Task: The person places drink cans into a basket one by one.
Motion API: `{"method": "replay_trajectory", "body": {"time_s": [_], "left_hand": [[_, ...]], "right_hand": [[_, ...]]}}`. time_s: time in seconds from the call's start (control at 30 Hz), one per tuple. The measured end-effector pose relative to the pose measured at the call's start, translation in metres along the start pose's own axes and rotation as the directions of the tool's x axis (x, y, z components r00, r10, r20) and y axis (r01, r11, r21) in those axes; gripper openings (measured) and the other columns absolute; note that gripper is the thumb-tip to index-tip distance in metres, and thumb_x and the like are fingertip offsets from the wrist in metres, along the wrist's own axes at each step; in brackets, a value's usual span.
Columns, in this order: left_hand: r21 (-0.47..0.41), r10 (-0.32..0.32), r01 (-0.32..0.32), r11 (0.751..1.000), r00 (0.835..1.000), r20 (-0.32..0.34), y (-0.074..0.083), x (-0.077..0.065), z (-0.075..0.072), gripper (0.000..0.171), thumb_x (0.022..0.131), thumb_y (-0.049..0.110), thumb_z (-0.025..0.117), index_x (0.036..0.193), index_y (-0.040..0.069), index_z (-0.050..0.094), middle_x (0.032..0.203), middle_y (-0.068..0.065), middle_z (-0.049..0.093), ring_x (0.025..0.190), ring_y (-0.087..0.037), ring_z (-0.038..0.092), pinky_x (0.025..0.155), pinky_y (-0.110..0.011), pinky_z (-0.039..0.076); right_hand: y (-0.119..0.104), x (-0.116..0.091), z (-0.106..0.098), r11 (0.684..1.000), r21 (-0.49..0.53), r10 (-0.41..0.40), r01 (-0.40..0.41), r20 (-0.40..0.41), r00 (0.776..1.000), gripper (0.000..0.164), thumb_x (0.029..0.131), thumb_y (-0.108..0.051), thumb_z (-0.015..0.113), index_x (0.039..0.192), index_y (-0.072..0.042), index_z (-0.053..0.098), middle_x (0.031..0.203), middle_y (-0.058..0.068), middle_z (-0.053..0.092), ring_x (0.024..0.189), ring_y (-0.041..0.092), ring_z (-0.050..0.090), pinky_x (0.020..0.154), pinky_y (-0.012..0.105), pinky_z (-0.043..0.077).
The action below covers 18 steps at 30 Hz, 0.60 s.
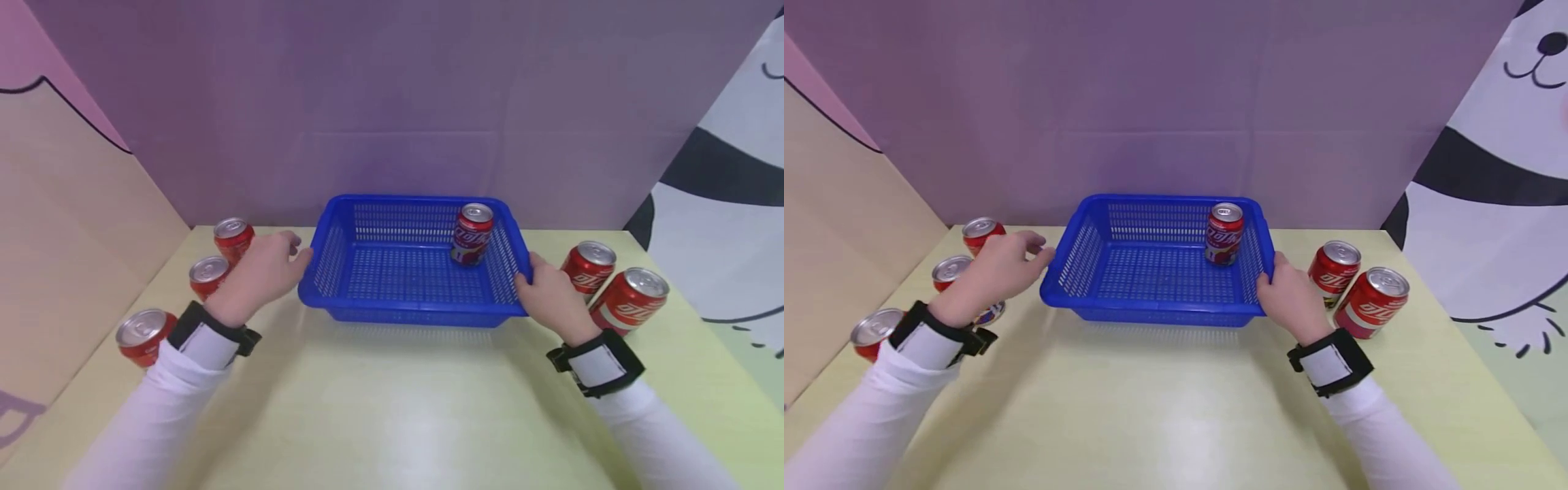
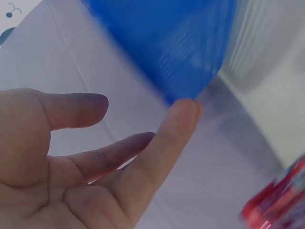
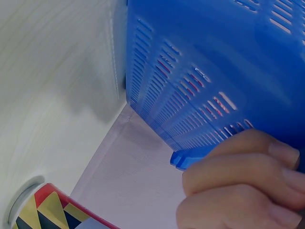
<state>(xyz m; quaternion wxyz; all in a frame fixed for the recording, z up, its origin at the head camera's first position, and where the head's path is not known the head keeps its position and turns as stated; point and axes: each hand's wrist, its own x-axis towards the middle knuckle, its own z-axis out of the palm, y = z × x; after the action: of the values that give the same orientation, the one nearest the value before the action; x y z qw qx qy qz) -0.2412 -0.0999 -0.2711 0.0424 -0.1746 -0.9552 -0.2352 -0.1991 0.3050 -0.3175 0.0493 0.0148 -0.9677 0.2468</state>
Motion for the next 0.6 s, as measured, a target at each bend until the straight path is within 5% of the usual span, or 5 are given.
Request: {"method": "replay_trajectory", "body": {"time_s": [0.13, 0.27, 0.43, 0.5, 0.6], "left_hand": [[0.092, 0.004, -0.002, 0.996, 1.0, -0.018, -0.002, 0.008, -0.023, 0.034, 0.099, 0.023, 0.048, 0.095, -0.007, 0.062, 0.082, -0.02, 0.061, 0.072, -0.033, 0.06, 0.062, -0.047, 0.05], [0.17, -0.062, 0.058, 0.984, 0.998, 0.017, -0.018, 0.024, -0.039, 0.036, 0.1, 0.031, 0.046, 0.08, 0.002, 0.054, 0.069, -0.01, 0.05, 0.058, -0.026, 0.053, 0.049, -0.04, 0.042], [0.229, -0.17, 0.142, 0.963, 0.979, 0.108, -0.049, 0.046, -0.053, 0.068, 0.101, 0.051, 0.04, 0.12, -0.014, 0.052, 0.109, -0.033, 0.052, 0.097, -0.047, 0.053, 0.072, -0.057, 0.048], [0.245, -0.218, 0.18, 0.953, 0.966, 0.141, -0.061, 0.053, -0.058, 0.089, 0.098, 0.061, 0.036, 0.136, -0.018, 0.037, 0.13, -0.043, 0.038, 0.118, -0.058, 0.037, 0.088, -0.068, 0.039], [0.256, -0.283, 0.236, 0.937, 0.944, 0.168, -0.078, 0.061, -0.064, 0.107, 0.092, 0.073, 0.032, 0.144, -0.019, 0.019, 0.141, -0.048, 0.016, 0.127, -0.066, 0.015, 0.097, -0.076, 0.022]], "right_hand": [[-0.001, -0.001, 0.001, 1.0, 0.011, 0.013, -0.013, 0.009, 1.0, 0.053, 0.101, -0.019, 0.043, 0.141, 0.015, 0.034, 0.11, 0.034, 0.06, 0.085, 0.039, 0.064, 0.069, 0.052, 0.055], [0.0, -0.003, 0.003, 0.999, 0.026, 0.036, -0.037, 0.03, 0.999, 0.055, 0.102, -0.02, 0.042, 0.143, 0.015, 0.031, 0.113, 0.035, 0.059, 0.084, 0.038, 0.065, 0.067, 0.048, 0.056], [-0.001, -0.002, 0.004, 0.998, 0.029, 0.051, -0.053, 0.038, 0.998, 0.057, 0.102, -0.02, 0.042, 0.145, 0.014, 0.028, 0.115, 0.036, 0.058, 0.086, 0.038, 0.066, 0.068, 0.048, 0.057], [-0.002, -0.002, 0.003, 0.998, 0.026, 0.052, -0.053, 0.035, 0.998, 0.057, 0.102, -0.02, 0.042, 0.145, 0.014, 0.028, 0.116, 0.036, 0.058, 0.087, 0.039, 0.065, 0.069, 0.049, 0.056], [-0.004, -0.001, 0.002, 0.998, 0.027, 0.047, -0.048, 0.032, 0.998, 0.057, 0.102, -0.02, 0.041, 0.145, 0.015, 0.027, 0.117, 0.037, 0.057, 0.089, 0.04, 0.065, 0.071, 0.051, 0.056]]}}
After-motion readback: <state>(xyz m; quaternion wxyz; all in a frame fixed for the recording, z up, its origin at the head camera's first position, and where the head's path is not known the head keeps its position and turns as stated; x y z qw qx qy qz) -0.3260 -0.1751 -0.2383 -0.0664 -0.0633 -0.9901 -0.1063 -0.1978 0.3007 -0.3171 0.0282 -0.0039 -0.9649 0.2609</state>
